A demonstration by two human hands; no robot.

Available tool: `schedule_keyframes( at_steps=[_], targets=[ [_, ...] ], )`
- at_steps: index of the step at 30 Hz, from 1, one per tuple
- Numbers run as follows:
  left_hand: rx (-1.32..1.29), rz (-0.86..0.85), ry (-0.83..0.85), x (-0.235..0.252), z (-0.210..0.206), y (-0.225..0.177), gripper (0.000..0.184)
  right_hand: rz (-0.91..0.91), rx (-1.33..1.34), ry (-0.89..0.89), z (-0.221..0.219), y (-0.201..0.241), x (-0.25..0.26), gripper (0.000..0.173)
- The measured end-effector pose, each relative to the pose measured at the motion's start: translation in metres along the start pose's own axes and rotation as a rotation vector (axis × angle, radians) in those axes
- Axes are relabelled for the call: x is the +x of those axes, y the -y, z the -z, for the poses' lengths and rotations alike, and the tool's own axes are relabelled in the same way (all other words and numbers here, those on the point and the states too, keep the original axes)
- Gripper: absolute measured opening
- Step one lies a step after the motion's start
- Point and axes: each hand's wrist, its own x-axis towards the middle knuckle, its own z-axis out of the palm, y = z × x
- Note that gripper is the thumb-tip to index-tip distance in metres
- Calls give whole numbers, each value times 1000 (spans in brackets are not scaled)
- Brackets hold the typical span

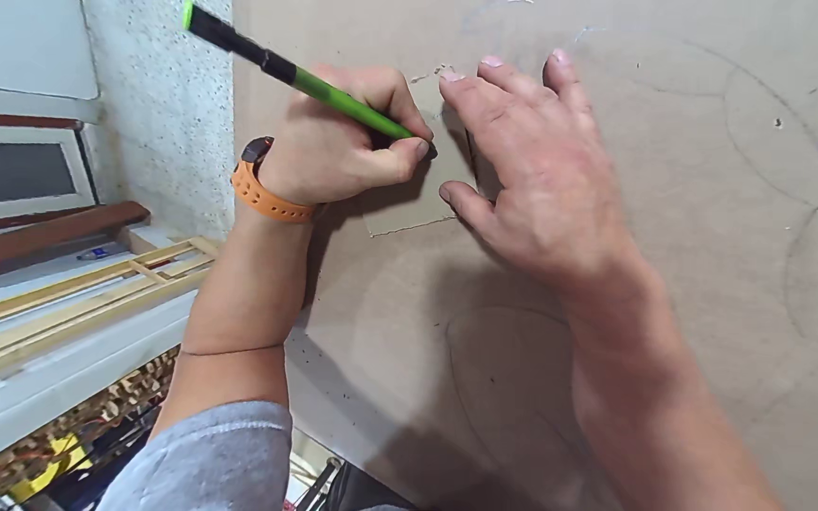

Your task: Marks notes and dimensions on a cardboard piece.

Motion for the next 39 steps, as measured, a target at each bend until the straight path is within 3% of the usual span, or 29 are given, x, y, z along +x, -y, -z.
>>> schedule_keyframes(
  at_steps=[3, 12, 27, 31, 39],
  targets=[
    [-22, -4, 58, 0, 3, 0, 12, 2, 5, -1, -1, 0, -1, 67],
    [-24, 8, -29, 1, -4, -1, 9, 5, -8, -2, 0, -1, 0, 66],
    [-67, -30, 3, 1, -3, 2, 9, -3, -7, 6, -1, 1, 0, 67],
    [-35, -7, -77, 1, -8, -1, 13, -1, -13, 5, 0, 1, 1, 67],
    [-45, 11, -73, 2, -10, -1, 10, 0, 7, -9, -1, 1, 0, 67]
  ],
)
